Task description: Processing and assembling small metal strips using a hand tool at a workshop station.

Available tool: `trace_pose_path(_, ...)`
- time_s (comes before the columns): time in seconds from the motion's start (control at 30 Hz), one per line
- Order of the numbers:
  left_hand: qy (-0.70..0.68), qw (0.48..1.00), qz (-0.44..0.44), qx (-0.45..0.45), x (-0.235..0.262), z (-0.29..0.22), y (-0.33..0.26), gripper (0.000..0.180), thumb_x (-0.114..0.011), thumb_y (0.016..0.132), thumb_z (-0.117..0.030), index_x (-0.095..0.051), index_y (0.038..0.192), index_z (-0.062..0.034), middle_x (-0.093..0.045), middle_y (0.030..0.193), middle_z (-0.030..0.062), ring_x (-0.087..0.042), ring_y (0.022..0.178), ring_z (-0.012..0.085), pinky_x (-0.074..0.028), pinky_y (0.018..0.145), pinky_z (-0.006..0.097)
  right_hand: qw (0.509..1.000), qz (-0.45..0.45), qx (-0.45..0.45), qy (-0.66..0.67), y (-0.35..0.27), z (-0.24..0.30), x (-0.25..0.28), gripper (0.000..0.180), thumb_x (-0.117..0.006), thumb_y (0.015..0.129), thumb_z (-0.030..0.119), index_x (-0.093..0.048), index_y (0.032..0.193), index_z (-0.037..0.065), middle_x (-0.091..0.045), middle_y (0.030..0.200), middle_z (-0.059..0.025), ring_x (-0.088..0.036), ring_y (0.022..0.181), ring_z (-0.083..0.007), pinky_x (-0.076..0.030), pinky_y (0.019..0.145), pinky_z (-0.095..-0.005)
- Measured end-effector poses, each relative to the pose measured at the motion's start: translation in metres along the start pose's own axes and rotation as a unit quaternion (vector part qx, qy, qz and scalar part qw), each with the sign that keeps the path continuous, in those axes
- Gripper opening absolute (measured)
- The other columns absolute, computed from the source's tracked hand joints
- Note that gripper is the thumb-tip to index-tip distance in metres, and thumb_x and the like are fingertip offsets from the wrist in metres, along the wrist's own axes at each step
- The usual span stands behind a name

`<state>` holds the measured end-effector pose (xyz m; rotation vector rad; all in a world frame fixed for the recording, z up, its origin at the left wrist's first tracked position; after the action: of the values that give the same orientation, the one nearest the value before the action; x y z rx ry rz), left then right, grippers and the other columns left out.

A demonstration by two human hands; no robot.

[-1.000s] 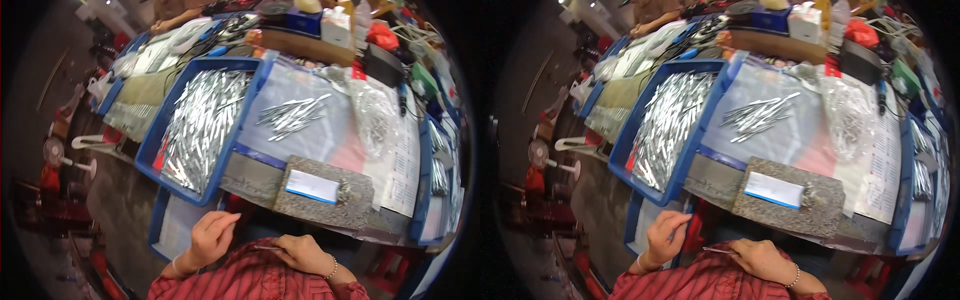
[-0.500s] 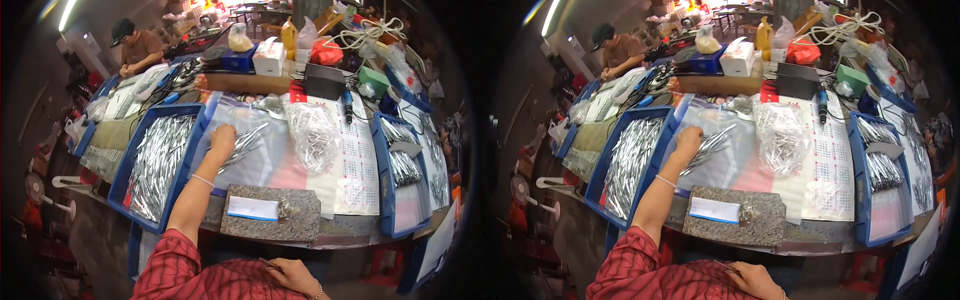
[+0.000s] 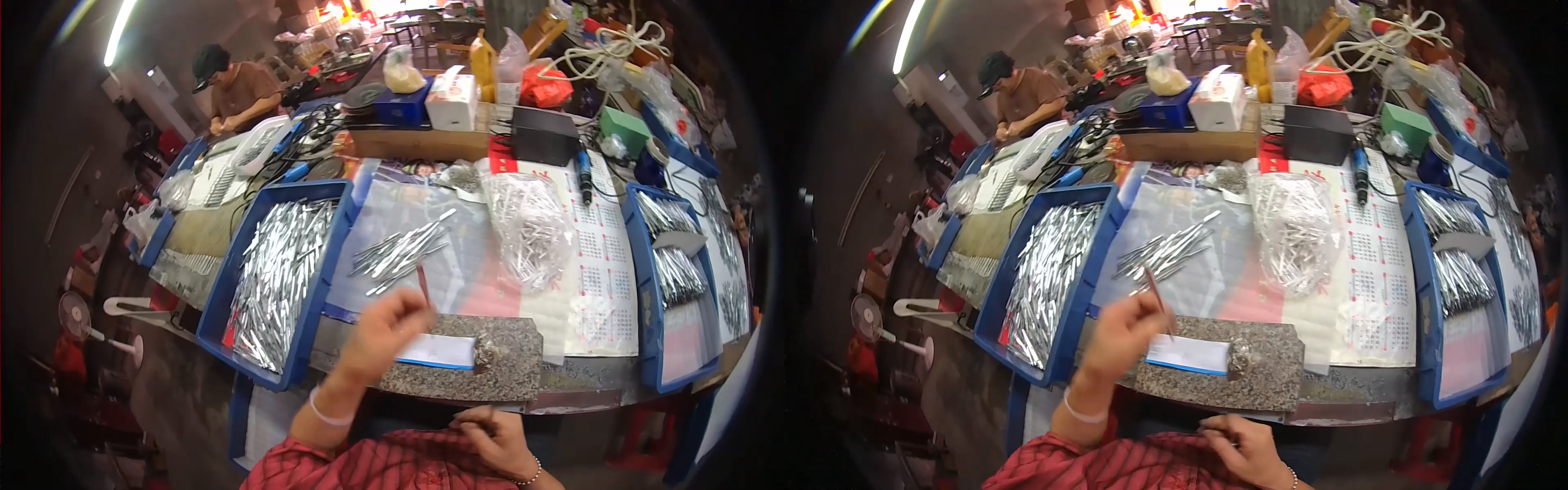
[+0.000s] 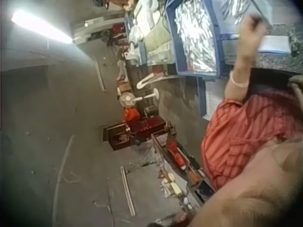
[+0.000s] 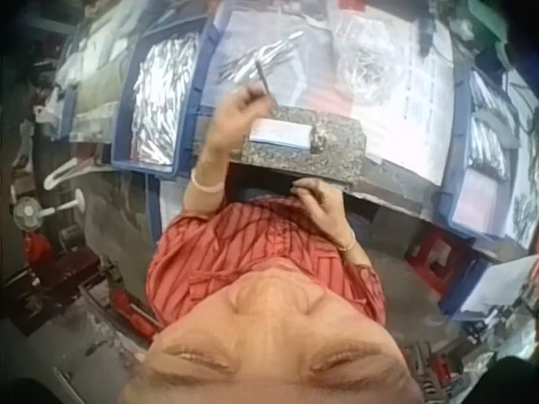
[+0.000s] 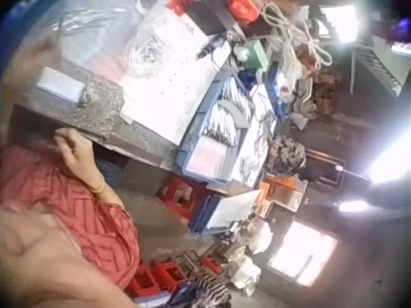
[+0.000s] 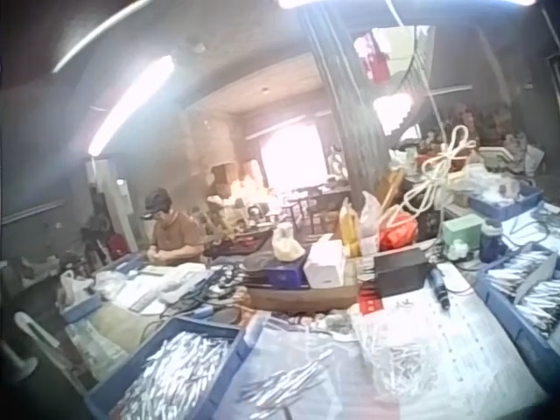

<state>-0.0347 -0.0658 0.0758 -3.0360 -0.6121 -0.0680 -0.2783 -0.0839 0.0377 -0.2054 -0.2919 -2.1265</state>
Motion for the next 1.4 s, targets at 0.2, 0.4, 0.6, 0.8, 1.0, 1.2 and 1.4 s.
trace_pose_path(0.2, -0.115, 0.990, 0.080, 0.007, -0.040, 0.030, -0.099, 0.009, -0.063, 0.091, -0.006, -0.060, 0.098, -0.0015, -0.061, 0.087, -0.0003, -0.056, 0.078, 0.0060, -0.047, 0.068, 0.022, 0.969, -0.012, -0.135, 0.205, 0.008, 0.006, -0.014, 0.013, -0.054, 0.094, 0.007, -0.064, 0.098, -0.001, -0.062, 0.075, -0.0010, -0.054, 0.057, -0.0047, -0.045, 0.052, -0.0214)
trace_pose_path(0.4, -0.270, 0.944, 0.119, 0.146, -0.028, 0.024, -0.108, 0.024, -0.055, 0.096, -0.006, -0.056, 0.119, -0.0018, -0.064, 0.100, 0.0037, -0.061, 0.087, 0.0081, -0.051, 0.076, 0.023, 0.975, 0.119, -0.122, 0.142, 0.002, 0.007, -0.013, 0.016, -0.057, 0.096, 0.015, -0.063, 0.095, 0.001, -0.066, 0.072, -0.0042, -0.059, 0.061, -0.0087, -0.046, 0.056, -0.0244)
trace_pose_path(0.6, -0.384, 0.907, 0.167, 0.037, -0.004, 0.036, -0.106, 0.026, -0.052, 0.098, -0.008, -0.057, 0.117, 0.0081, -0.067, 0.103, 0.0182, -0.066, 0.092, 0.0190, -0.054, 0.083, 0.030, 0.918, 0.254, -0.202, 0.229, 0.005, 0.013, -0.002, 0.023, -0.056, 0.097, 0.022, -0.063, 0.091, 0.002, -0.064, 0.069, -0.0027, -0.057, 0.057, -0.0077, -0.045, 0.053, -0.0233)
trace_pose_path(0.8, -0.361, 0.924, 0.119, 0.033, -0.003, 0.047, -0.112, 0.016, -0.060, 0.091, 0.000, -0.061, 0.105, 0.0079, -0.067, 0.101, 0.0193, -0.068, 0.084, 0.0199, -0.057, 0.077, 0.029, 0.987, -0.117, -0.077, -0.074, 0.053, 0.009, 0.071, 0.008, -0.064, 0.087, 0.006, -0.064, 0.087, -0.002, -0.066, 0.072, -0.0051, -0.060, 0.066, -0.0087, -0.048, 0.059, -0.0245)
trace_pose_path(1.0, -0.326, 0.940, 0.070, 0.069, -0.009, 0.049, -0.120, 0.015, -0.063, 0.090, -0.001, -0.061, 0.102, 0.0060, -0.068, 0.094, 0.0177, -0.068, 0.080, 0.0212, -0.058, 0.076, 0.030, 0.875, -0.212, 0.105, -0.422, 0.153, -0.043, 0.132, 0.014, -0.063, 0.085, 0.012, -0.059, 0.093, 0.001, -0.063, 0.072, -0.0168, -0.063, 0.065, -0.0320, -0.048, 0.058, -0.0429)
trace_pose_path(1.2, -0.295, 0.953, 0.018, 0.071, 0.000, 0.059, -0.127, 0.020, -0.063, 0.092, -0.011, -0.062, 0.105, 0.0044, -0.069, 0.093, 0.0168, -0.068, 0.076, 0.0189, -0.057, 0.071, 0.028, 0.825, -0.140, -0.035, -0.547, 0.188, -0.074, 0.134, 0.009, -0.054, 0.082, 0.006, -0.057, 0.090, 0.002, -0.064, 0.080, -0.0212, -0.063, 0.075, -0.0371, -0.049, 0.065, -0.0456)
trace_pose_path(1.4, -0.262, 0.961, 0.010, 0.088, -0.001, 0.058, -0.122, 0.016, -0.061, 0.093, -0.009, -0.064, 0.102, 0.0039, -0.068, 0.094, 0.0135, -0.067, 0.077, 0.0156, -0.055, 0.073, 0.026, 0.851, -0.229, 0.024, -0.473, 0.151, -0.024, 0.129, 0.016, -0.057, 0.085, 0.005, -0.055, 0.101, 0.003, -0.063, 0.072, -0.0196, -0.063, 0.066, -0.0375, -0.048, 0.060, -0.0456)
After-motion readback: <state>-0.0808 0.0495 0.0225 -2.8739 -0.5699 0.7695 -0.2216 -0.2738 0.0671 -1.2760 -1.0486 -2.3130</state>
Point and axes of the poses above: each hand's wrist, its own y-axis towards the middle knuckle, its own x-axis out of the back of the hand, z = x × y, the point moved 1 cm from there along y, towards the middle knuckle
